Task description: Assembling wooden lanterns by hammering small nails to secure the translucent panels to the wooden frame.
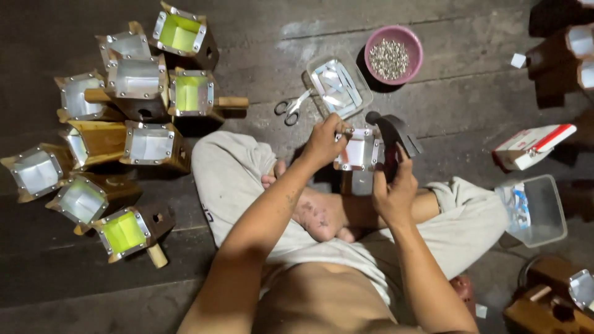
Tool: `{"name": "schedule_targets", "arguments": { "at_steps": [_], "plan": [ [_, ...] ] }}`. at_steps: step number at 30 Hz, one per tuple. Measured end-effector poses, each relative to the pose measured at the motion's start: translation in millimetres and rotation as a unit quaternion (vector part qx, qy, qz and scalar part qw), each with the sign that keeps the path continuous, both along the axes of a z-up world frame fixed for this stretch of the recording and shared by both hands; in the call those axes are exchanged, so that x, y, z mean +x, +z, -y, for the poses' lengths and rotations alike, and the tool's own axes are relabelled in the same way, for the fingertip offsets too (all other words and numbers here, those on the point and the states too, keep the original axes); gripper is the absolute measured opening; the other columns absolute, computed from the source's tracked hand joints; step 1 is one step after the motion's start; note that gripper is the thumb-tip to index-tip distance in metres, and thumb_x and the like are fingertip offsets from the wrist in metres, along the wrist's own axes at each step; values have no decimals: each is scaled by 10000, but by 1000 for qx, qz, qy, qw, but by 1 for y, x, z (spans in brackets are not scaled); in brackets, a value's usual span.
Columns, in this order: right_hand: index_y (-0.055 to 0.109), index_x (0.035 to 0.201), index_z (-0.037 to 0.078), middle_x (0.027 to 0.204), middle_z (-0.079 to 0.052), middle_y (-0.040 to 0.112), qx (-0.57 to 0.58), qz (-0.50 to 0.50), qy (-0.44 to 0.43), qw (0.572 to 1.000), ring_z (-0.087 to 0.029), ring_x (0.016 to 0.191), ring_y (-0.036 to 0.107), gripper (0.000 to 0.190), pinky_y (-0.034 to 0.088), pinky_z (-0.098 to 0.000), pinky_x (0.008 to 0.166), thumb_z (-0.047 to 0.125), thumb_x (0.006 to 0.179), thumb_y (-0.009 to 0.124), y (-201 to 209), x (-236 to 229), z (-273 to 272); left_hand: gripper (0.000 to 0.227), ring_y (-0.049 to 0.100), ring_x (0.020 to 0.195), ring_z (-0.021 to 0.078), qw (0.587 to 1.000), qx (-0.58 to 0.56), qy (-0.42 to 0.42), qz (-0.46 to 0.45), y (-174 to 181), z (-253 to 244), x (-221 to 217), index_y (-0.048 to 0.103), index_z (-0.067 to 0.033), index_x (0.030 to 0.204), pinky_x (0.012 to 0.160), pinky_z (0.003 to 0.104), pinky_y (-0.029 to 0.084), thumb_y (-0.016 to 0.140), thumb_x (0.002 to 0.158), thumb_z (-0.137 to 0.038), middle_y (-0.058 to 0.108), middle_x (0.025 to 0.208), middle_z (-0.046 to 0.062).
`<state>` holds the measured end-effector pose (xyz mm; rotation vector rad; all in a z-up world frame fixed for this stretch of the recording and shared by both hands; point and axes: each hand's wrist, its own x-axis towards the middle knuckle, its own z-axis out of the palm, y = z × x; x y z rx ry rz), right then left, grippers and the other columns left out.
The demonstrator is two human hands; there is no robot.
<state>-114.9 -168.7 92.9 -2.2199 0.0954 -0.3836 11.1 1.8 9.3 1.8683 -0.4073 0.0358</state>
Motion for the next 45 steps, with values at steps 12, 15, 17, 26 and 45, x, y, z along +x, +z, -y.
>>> {"name": "schedule_targets", "arguments": {
  "at_steps": [12,15,17,26,45],
  "plan": [
    [574,1437,37,1181,-317,696,-69,-10,36,997,-496,1083,670,662,556,-569,912,9,797,740,-9,1,1,262,745,906,376,1000,-2,4,-7,4,1,-4,484,-83,849,782,445,584,719,774,3,763,917,167],
    [583,1437,66,1213,-282,700,-78,-32,38,996,-462,1119,672,665,547,-538,960,10,791,729,-11,-1,2,283,751,914,355,1000,-12,6,-13,1,0,-7,478,-88,850,794,428,588,737,776,-1,769,925,154],
    [599,1414,68,1191,-271,710,-98,-39,44,993,-453,1104,682,650,551,-533,958,15,780,732,-6,-2,3,286,751,917,356,1000,-16,3,0,2,4,-6,478,-86,851,790,427,590,741,781,1,767,916,159],
    [585,1451,166,1236,-251,703,-60,-104,28,992,-454,1133,663,635,547,-562,966,69,840,726,7,9,10,263,709,974,471,995,31,-1,-94,15,-1,1,494,-44,934,822,531,575,723,805,-23,724,962,259],
    [626,1263,-46,1058,-211,668,122,-265,-67,954,-299,868,614,371,502,-393,763,109,938,715,-256,91,235,1032,664,1132,285,916,373,66,135,158,-93,-31,392,-216,1519,970,538,490,815,698,-677,635,1331,74]
  ]
}}
